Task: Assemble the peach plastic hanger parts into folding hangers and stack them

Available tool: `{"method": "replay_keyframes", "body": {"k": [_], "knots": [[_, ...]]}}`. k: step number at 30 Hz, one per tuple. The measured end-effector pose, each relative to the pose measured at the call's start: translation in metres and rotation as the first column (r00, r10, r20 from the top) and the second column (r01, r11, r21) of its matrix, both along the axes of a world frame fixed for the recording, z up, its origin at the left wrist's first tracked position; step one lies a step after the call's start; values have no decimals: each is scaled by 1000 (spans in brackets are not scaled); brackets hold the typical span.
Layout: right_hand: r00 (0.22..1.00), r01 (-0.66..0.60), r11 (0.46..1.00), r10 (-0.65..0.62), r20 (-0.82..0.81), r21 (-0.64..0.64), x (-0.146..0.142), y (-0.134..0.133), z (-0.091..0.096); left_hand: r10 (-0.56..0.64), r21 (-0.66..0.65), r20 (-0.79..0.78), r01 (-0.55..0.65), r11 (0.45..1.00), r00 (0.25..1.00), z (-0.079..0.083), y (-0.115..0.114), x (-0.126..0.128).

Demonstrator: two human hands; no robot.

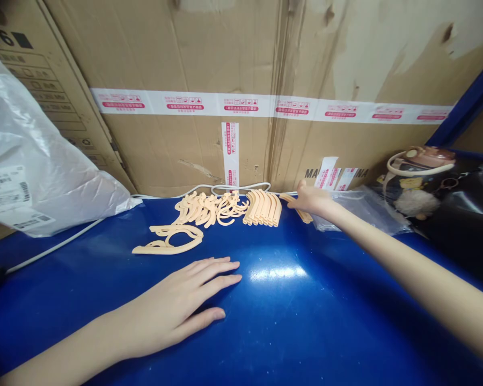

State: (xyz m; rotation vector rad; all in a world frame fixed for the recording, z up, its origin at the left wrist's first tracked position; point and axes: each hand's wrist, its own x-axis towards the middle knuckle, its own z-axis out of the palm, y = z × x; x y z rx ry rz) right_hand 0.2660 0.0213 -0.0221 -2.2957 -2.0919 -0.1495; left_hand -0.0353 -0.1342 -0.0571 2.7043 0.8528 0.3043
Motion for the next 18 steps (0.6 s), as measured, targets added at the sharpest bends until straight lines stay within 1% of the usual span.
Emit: {"method": "replay_keyframes", "body": {"k": [2, 3, 5, 6, 7, 8, 9, 10, 11, 12, 13, 15, 18], "knots": [[1000, -10, 997, 10, -2, 70, -2, -14, 10, -1, 11, 15, 1, 1000, 1000, 0, -1, -1], [999, -35, 994, 36, -5, 102, -4, -24, 14, 8, 19, 31, -8, 1000, 999, 0, -1, -1], [989, -143, 982, 148, -25, 122, -15, -49, 17, 59, 42, 81, -62, 997, 995, 2, -2, -3], [974, -216, 971, 221, -44, 104, -23, -63, 15, 100, 53, 113, -106, 993, 989, 3, -2, -4], [947, -308, 948, 313, -73, 75, -32, -78, 12, 143, 60, 147, -154, 986, 979, 4, -1, -4], [877, -454, 890, 455, -153, 42, -43, -94, 6, 183, 63, 179, -197, 978, 967, 6, -1, -4], [792, -570, 822, 556, -250, 23, -53, -109, 0, 215, 58, 203, -231, 971, 955, 7, -1, -4], [719, -646, 763, 624, -307, 38, -63, -123, -6, 238, 47, 215, -253, 966, 947, 8, -1, -4], [665, -698, 715, 665, -339, 33, -72, -134, -12, 250, 32, 212, -262, 965, 945, 9, -1, -3], [633, -730, 684, 687, -357, 24, -80, -144, -18, 252, 16, 198, -260, 965, 947, 9, 0, -3], [609, -744, 667, 703, -366, 42, -85, -150, -22, 248, 1, 176, -252, 968, 953, 9, 0, -2], [586, -757, 650, 722, -369, 70, -91, -156, -26, 229, -21, 123, -228, 973, 966, 8, 1, -2], [555, -777, 626, 735, -390, 72, -90, -154, -27, 215, -41, 72, -212, 976, 974, 6, 2, -3]]}}
